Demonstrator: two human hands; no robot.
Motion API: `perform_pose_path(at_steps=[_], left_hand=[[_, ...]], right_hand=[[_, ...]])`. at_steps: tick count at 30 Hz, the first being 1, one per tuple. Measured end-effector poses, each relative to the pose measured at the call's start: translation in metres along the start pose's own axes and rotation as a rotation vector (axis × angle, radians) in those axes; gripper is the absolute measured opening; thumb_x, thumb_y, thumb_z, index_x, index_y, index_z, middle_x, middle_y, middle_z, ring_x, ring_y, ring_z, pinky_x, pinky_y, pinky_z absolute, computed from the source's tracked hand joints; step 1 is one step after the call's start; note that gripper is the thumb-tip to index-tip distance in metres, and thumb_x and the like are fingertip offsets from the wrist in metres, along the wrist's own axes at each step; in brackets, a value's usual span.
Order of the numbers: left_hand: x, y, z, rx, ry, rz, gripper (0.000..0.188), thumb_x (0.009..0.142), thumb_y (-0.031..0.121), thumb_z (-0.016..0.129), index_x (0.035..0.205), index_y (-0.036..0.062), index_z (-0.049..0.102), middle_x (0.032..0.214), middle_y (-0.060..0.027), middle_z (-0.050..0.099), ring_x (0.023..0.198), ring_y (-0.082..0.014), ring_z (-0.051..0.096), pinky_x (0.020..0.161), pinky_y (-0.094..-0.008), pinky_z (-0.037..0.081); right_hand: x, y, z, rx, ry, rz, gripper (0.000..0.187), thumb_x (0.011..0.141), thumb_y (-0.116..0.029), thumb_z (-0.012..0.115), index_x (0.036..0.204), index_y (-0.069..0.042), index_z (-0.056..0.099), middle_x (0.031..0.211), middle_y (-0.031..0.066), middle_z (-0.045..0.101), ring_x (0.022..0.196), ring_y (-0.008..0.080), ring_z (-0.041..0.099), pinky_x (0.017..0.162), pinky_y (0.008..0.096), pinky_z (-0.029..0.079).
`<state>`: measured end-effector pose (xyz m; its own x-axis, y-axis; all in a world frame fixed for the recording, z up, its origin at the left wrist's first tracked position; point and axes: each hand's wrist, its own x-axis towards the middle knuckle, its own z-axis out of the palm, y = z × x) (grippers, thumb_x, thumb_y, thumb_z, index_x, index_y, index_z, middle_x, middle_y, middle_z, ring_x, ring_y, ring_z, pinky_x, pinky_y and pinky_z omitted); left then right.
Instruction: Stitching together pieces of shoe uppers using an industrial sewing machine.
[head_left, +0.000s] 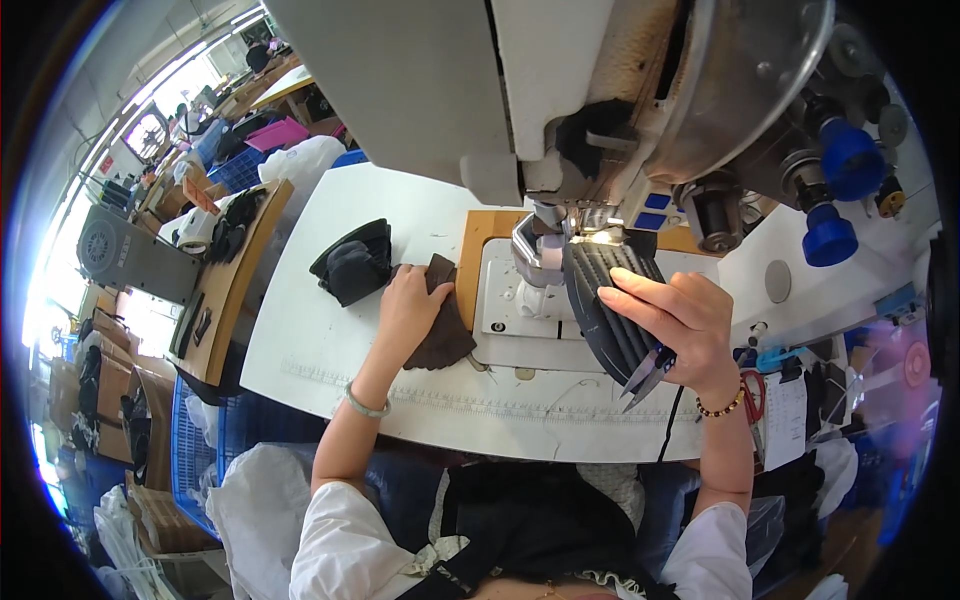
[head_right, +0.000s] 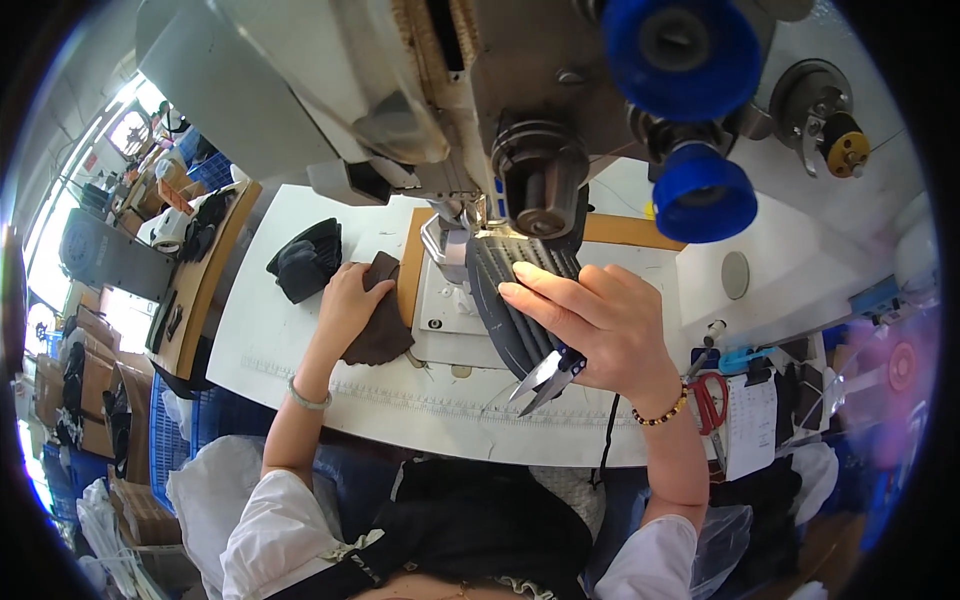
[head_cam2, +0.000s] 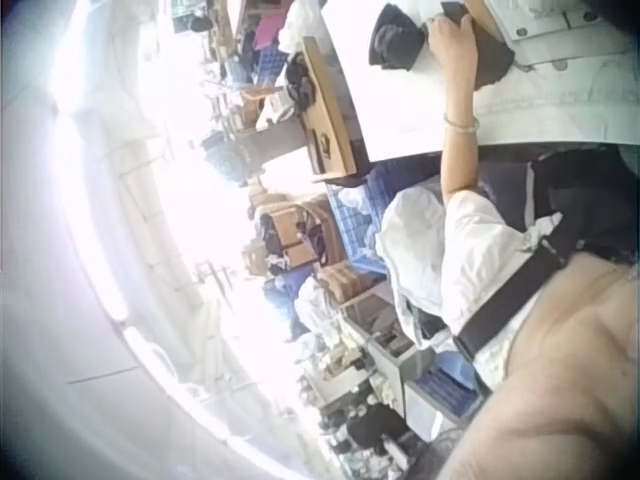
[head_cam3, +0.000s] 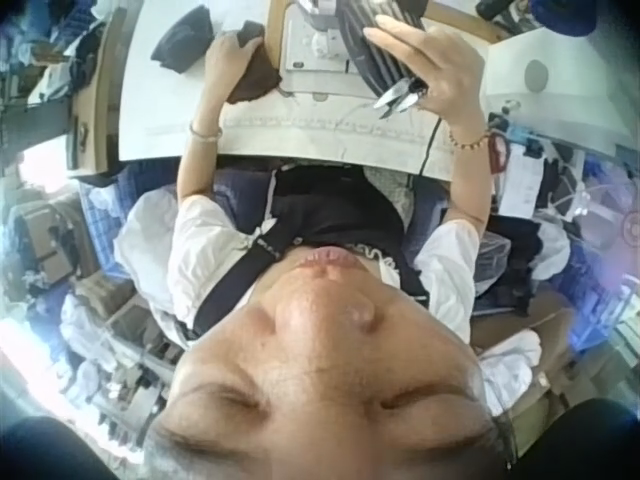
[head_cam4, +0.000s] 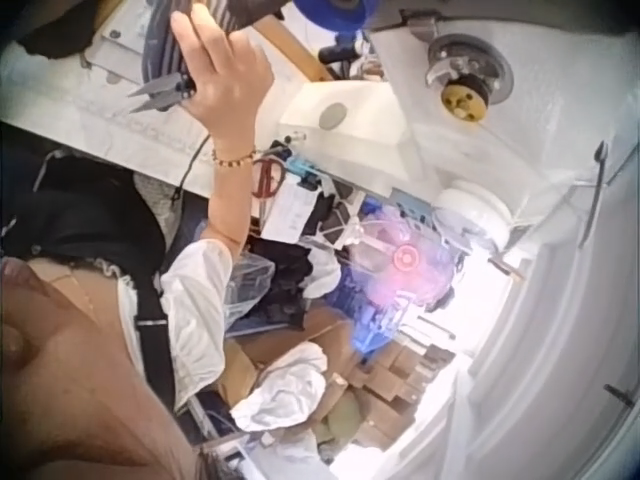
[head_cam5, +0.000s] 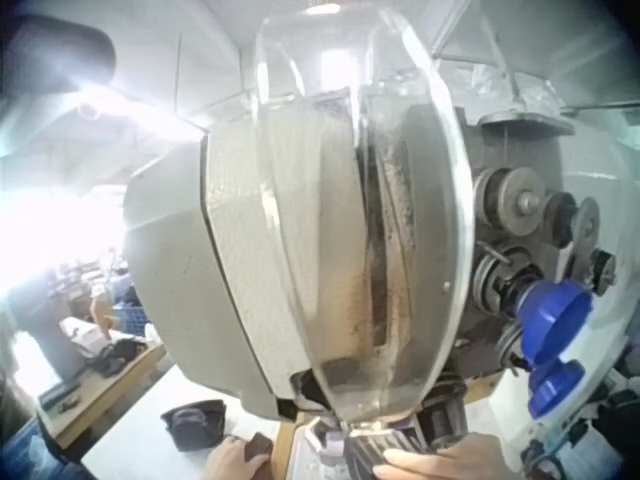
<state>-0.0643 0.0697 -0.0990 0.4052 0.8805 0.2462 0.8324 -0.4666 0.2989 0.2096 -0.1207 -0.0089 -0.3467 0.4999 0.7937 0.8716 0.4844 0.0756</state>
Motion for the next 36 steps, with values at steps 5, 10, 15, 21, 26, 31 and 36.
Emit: perform_pose_path(at_steps=[5, 10, 15, 21, 26, 31, 36], left_hand=[[-0.007, -0.009, -0.005, -0.266, 0.228, 0.000, 0.031, 0.082, 0.016, 0.071, 0.106, -0.0017, 0.061, 0.095, -0.0151, 0.061, 0.083, -0.0288, 0.061, 0.077, -0.0355, 0.049], [-0.035, 0.070, -0.055, -1.115, 0.194, 0.097, 0.038, 0.085, -0.003, 0.065, 0.121, 0.0022, 0.056, 0.083, 0.0005, 0.052, 0.068, -0.0072, 0.049, 0.060, -0.0215, 0.039], [-0.054, 0.107, -0.076, -1.230, -0.113, 0.448, 0.042, 0.092, -0.002, 0.058, 0.133, 0.0006, 0.054, 0.100, -0.0010, 0.049, 0.079, -0.0054, 0.045, 0.064, -0.0177, 0.038], [-0.038, 0.103, -0.080, -0.892, -0.236, 0.622, 0.062, 0.083, -0.007, 0.057, 0.142, 0.0060, 0.046, 0.094, -0.0061, 0.047, 0.078, -0.0172, 0.055, 0.070, -0.0279, 0.047], [-0.030, 0.094, -0.070, 0.062, 0.473, 0.918, 0.062, 0.064, 0.004, 0.068, 0.125, 0.0160, 0.067, 0.089, -0.0025, 0.044, 0.077, -0.0137, 0.045, 0.069, -0.0248, 0.042], [-0.020, 0.096, -0.057, 0.022, 0.803, 0.989, 0.046, 0.067, 0.015, 0.073, 0.113, 0.0161, 0.073, 0.100, -0.0016, 0.048, 0.088, -0.0158, 0.051, 0.074, -0.0271, 0.047], [-0.015, 0.100, -0.058, -0.158, 0.524, 1.110, 0.043, 0.078, 0.012, 0.064, 0.120, 0.0067, 0.066, 0.122, -0.0094, 0.057, 0.115, -0.0275, 0.057, 0.098, -0.0405, 0.051]], right_hand=[[0.002, -0.002, 0.003, 0.070, 0.040, 0.010, 0.041, 0.067, -0.024, 0.072, 0.106, -0.014, 0.072, 0.109, -0.0020, 0.067, 0.061, 0.0121, 0.048, 0.055, 0.0271, 0.039], [-0.010, -0.002, 0.011, 0.001, 0.068, 0.067, 0.044, 0.068, -0.023, 0.073, 0.111, -0.018, 0.071, 0.108, -0.0033, 0.066, 0.060, 0.0125, 0.046, 0.054, 0.0264, 0.039], [-0.009, -0.012, 0.014, -0.119, 0.084, 0.076, 0.043, 0.071, -0.018, 0.068, 0.114, -0.019, 0.071, 0.114, -0.0056, 0.065, 0.058, 0.0113, 0.042, 0.051, 0.0249, 0.035], [-0.012, -0.011, 0.016, -0.132, 0.098, 0.072, 0.043, 0.072, -0.014, 0.065, 0.114, -0.018, 0.071, 0.115, -0.0058, 0.065, 0.058, 0.0096, 0.041, 0.051, 0.0244, 0.034], [-0.011, -0.008, 0.012, -0.081, 0.089, 0.067, 0.041, 0.072, -0.015, 0.067, 0.112, -0.017, 0.072, 0.117, -0.0027, 0.066, 0.057, 0.0090, 0.041, 0.051, 0.0236, 0.033], [-0.009, -0.009, 0.011, -0.069, 0.084, 0.063, 0.041, 0.070, -0.019, 0.069, 0.110, -0.017, 0.072, 0.116, -0.0024, 0.067, 0.058, 0.0087, 0.043, 0.051, 0.0233, 0.035], [-0.008, -0.008, 0.011, -0.059, 0.081, 0.047, 0.035, 0.070, -0.021, 0.072, 0.105, -0.016, 0.073, 0.114, 0.0018, 0.068, 0.054, 0.0109, 0.044, 0.051, 0.0242, 0.038]])
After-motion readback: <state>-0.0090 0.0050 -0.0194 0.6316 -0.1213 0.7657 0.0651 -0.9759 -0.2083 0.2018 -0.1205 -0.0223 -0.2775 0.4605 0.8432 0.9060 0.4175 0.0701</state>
